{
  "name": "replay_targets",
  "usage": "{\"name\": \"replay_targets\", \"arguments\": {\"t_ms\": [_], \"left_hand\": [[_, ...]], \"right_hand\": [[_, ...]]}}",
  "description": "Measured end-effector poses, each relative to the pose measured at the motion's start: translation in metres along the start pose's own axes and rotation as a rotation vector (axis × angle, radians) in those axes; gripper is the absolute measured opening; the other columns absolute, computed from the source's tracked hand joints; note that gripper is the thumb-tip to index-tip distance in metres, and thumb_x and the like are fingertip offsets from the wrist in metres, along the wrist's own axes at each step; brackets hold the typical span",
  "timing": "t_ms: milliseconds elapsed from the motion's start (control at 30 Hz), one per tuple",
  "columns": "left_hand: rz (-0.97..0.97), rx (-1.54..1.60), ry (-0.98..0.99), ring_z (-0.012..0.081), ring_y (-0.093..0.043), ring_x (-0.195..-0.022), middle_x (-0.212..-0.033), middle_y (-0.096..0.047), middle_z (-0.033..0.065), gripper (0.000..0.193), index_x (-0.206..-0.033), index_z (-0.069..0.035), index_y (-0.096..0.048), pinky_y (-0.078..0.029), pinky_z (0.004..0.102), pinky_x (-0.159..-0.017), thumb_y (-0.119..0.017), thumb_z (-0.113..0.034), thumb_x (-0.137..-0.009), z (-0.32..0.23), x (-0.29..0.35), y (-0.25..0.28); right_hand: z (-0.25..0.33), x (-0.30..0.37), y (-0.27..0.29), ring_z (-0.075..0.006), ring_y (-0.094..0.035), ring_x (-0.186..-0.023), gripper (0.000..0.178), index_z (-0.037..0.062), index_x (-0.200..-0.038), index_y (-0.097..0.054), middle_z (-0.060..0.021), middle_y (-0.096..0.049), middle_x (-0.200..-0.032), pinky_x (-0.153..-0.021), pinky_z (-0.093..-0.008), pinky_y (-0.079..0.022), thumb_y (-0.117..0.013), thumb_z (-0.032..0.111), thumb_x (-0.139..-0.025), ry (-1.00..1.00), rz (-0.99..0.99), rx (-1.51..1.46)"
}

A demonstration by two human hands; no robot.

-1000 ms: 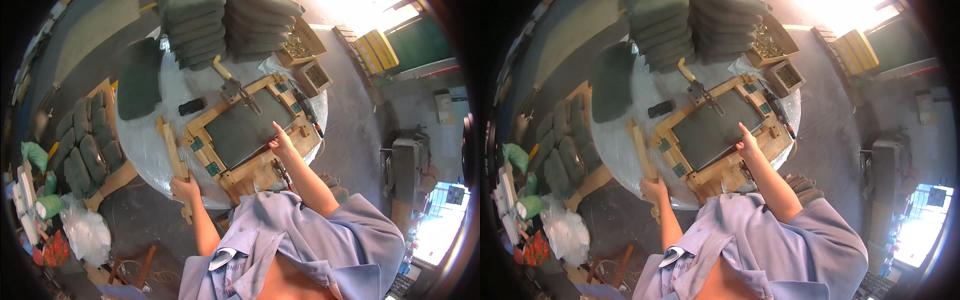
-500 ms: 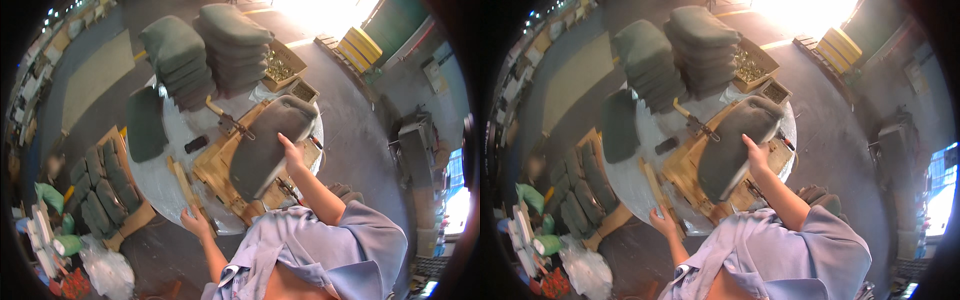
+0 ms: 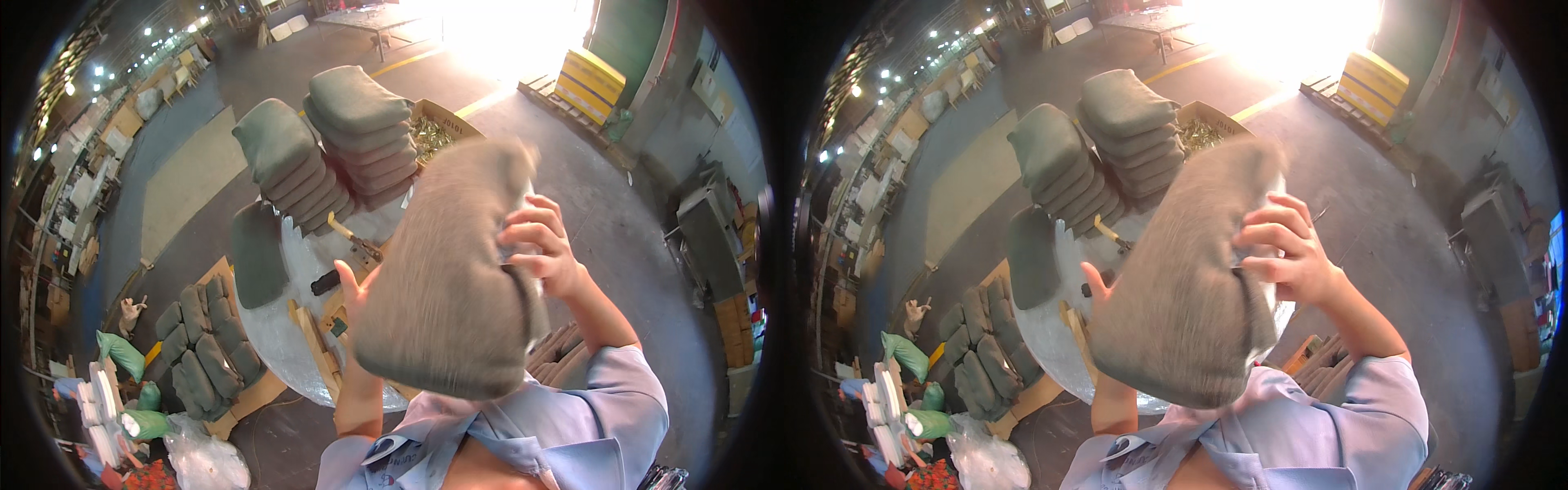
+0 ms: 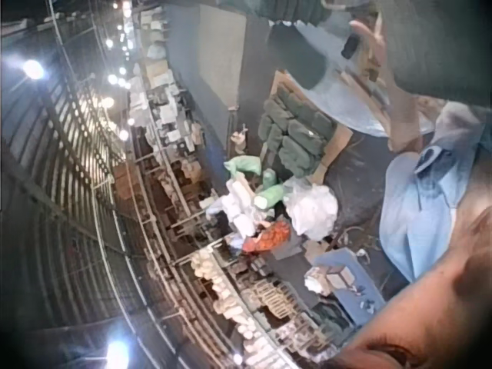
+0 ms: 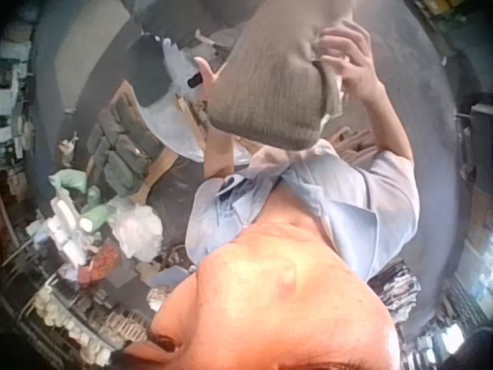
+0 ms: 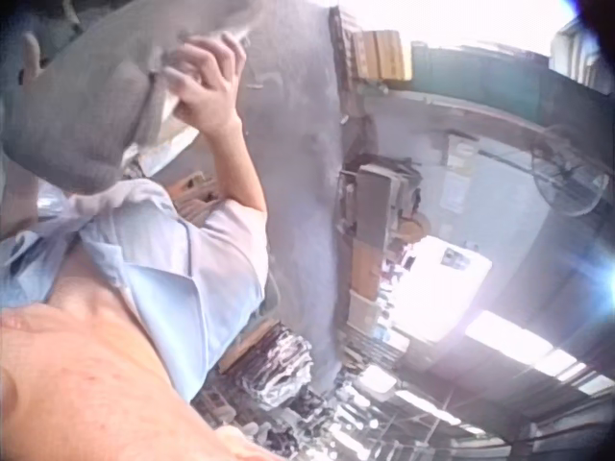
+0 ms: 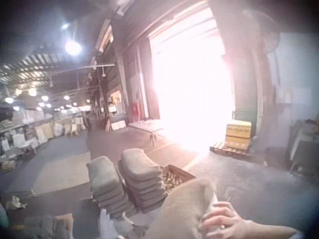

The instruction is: The person places a green cushion into a wooden jig, secures it with clamps, and uses a pneumatic staple gun to attach the fabric to the frame. They repeat this process for multiple cushions, removing each finished piece and stacking it nearby.

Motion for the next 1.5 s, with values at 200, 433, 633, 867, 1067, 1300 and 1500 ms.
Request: {"name": "replay_targets", "arguments": {"t_ms": [200,433,633,867,1067,1300,1500], "left_hand": [[-0.199,-0.482,-0.208,0.0319,-0.059,-0.138,-0.152,-0.056,0.0182,0.098,-0.167,-0.004,-0.034,-0.052,0.0464,-0.111,-0.083,-0.013,-0.082,0.008,-0.069,0.006],[-0.164,-0.765,-0.558,0.0299,-0.053,-0.146,-0.166,-0.045,0.0196,0.095,-0.172,-0.008,-0.029,-0.047,0.0445,-0.117,-0.081,-0.016,-0.093,-0.029,-0.166,-0.037],[-0.296,-0.897,-0.699,0.0224,-0.063,-0.129,-0.157,-0.053,0.0195,0.064,-0.165,-0.005,-0.04,-0.053,0.0358,-0.103,-0.069,-0.021,-0.11,-0.087,-0.186,-0.054],[-0.854,-0.752,-0.613,0.0121,-0.07,-0.091,-0.109,-0.069,0.0039,0.026,-0.13,-0.002,-0.063,-0.055,0.0259,-0.079,-0.069,-0.015,-0.109,0.056,-0.09,0.124],[-1.182,-0.572,-0.439,0.0132,-0.074,-0.083,-0.105,-0.074,0.0059,0.024,-0.127,-0.004,-0.067,-0.056,0.0241,-0.07,-0.07,-0.018,-0.108,0.175,0.014,0.187],[-1.307,-0.458,-0.317,0.0148,-0.074,-0.078,-0.103,-0.074,0.0085,0.021,-0.123,-0.005,-0.066,-0.057,0.0257,-0.065,-0.069,-0.021,-0.109,0.22,0.073,0.195],[-1.288,-0.516,-0.347,0.014,-0.072,-0.074,-0.099,-0.074,0.0076,0.022,-0.122,-0.005,-0.066,-0.057,0.0255,-0.062,-0.069,-0.023,-0.11,0.206,0.082,0.201]], "right_hand": [[-0.048,0.105,-0.043,-0.024,-0.035,-0.161,0.092,0.0062,-0.174,-0.023,-0.0115,-0.042,-0.172,-0.129,-0.0428,-0.033,-0.076,0.022,-0.1,-1.049,-0.495,-1.597],[-0.139,0.072,-0.101,-0.0219,-0.067,-0.127,0.066,0.0007,-0.155,-0.05,-0.0119,-0.067,-0.141,-0.109,-0.038,-0.055,-0.082,0.015,-0.098,-1.245,-0.533,-1.24],[-0.341,-0.07,-0.157,-0.0224,-0.071,-0.119,0.056,-0.001,-0.146,-0.058,-0.0139,-0.07,-0.135,-0.1,-0.0377,-0.059,-0.082,0.016,-0.098,-0.962,-0.491,-1.234],[-0.464,-0.149,-0.319,-0.0268,-0.069,-0.125,0.064,-0.0005,-0.149,-0.06,-0.0184,-0.069,-0.14,-0.105,-0.0453,-0.057,-0.085,0.029,-0.097,-1.184,-0.077,-1.06],[-0.475,-0.135,-0.376,-0.0324,-0.064,-0.135,0.08,0.0056,-0.155,-0.055,-0.0164,-0.067,-0.145,-0.11,-0.0564,-0.051,-0.089,0.04,-0.091,-1.383,0.145,-0.868],[-0.46,-0.131,-0.346,-0.0308,-0.068,-0.129,0.085,0.0055,-0.158,-0.05,-0.0179,-0.066,-0.143,-0.097,-0.0509,-0.061,-0.084,0.048,-0.092,-1.286,0.111,-0.796],[-0.414,-0.082,-0.291,-0.0295,-0.069,-0.126,0.078,0.0076,-0.158,-0.051,-0.0187,-0.061,-0.148,-0.103,-0.0418,-0.058,-0.079,0.047,-0.097,-0.884,0.011,-0.326]]}}
Point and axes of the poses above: each hand's wrist, its own x-axis away from the middle knuckle, its own y-axis out of the back of the hand, z = x × y, the point moved 5 cm from there along -x, towards the middle knuckle
